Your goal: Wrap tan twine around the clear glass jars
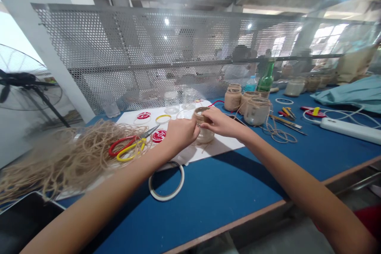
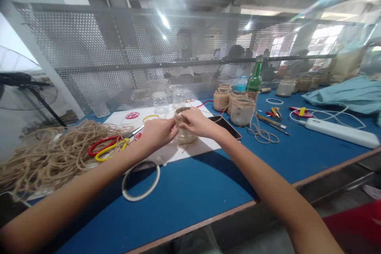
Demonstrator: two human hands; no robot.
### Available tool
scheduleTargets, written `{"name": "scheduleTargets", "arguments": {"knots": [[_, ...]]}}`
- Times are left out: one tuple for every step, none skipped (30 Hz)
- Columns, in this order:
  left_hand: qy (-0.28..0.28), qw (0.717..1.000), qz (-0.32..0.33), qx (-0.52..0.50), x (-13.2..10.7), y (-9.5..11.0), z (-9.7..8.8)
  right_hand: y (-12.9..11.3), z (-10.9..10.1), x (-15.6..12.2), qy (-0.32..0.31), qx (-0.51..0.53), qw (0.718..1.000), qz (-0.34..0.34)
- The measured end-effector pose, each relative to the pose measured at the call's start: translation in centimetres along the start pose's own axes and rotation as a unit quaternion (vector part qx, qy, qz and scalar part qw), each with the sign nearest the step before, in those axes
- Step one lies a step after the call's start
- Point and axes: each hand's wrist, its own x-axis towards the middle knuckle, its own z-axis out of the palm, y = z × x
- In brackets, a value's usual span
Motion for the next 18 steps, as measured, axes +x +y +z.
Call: {"name": "scheduleTargets", "arguments": {"knots": [[0.001, 1.000, 0.001, -0.004, 0.1, -0.1, 0.1, 0.0, 0.0, 0.0, 0.000, 0.000, 1.000, -0.002], [0.002, 1.000, 0.002, -0.009, 0.1, -0.2, 0.2, 0.1, 0.1, 0.0, 0.001, 0.000, 1.000, -0.004], [0.005, 1.000, 0.006, -0.014, 0.2, -0.3, 0.3, 0.1, 0.1, -0.1, 0.001, 0.001, 1.000, -0.005], [0.008, 1.000, 0.009, -0.015, 0.4, -0.6, 0.4, 0.1, 0.1, -0.1, 0.002, 0.001, 1.000, -0.005], [0.012, 1.000, 0.010, -0.013, 0.5, -0.9, 0.6, 0.1, 0.0, -0.1, 0.003, 0.002, 1.000, -0.004], [0.015, 1.000, 0.009, -0.006, 0.7, -1.4, 0.7, 0.0, 0.0, -0.1, 0.003, 0.002, 1.000, -0.003], [0.017, 1.000, 0.004, 0.003, 0.9, -2.0, 0.9, 0.0, 0.0, -0.1, 0.002, 0.002, 1.000, -0.001], [0.016, 1.000, -0.005, 0.013, 1.1, -2.6, 1.1, -0.1, -0.1, -0.1, 0.001, 0.002, 1.000, 0.000], [0.011, 1.000, -0.018, 0.022, 1.3, -3.4, 1.3, -0.1, -0.1, -0.1, 0.000, 0.002, 1.000, 0.000], [0.004, 0.999, -0.037, 0.030, 1.6, -4.3, 1.5, -0.2, -0.2, -0.2, -0.002, 0.002, 1.000, 0.002], [-0.006, 0.998, -0.057, 0.035, 1.8, -5.2, 1.8, -0.2, -0.2, -0.2, -0.004, 0.002, 1.000, 0.003], [-0.024, 0.996, -0.079, 0.039, 1.9, -6.2, 2.0, -0.3, -0.3, -0.2, -0.005, 0.001, 1.000, 0.004], [-0.052, 0.993, -0.102, 0.039, 2.1, -7.1, 2.2, -0.3, -0.3, -0.2, -0.006, 0.001, 1.000, 0.006], [-0.092, 0.988, -0.120, 0.033, 2.2, -8.0, 2.4, -0.3, -0.3, -0.2, -0.006, 0.001, 1.000, 0.008], [-0.132, 0.983, -0.125, 0.021, 2.3, -8.7, 2.5, -0.2, -0.3, -0.2, -0.006, 0.001, 1.000, 0.009], [-0.164, 0.979, -0.121, 0.009, 2.4, -9.1, 2.4, -0.2, -0.2, -0.2, -0.005, 0.001, 1.000, 0.010], [-0.187, 0.976, -0.111, -0.004, 2.4, -9.3, 2.3, -0.2, -0.2, -0.2, -0.003, 0.001, 1.000, 0.010], [-0.200, 0.975, -0.096, -0.016, 2.5, -9.3, 2.1, -0.2, -0.2, -0.2, -0.003, 0.000, 1.000, 0.011]]}}
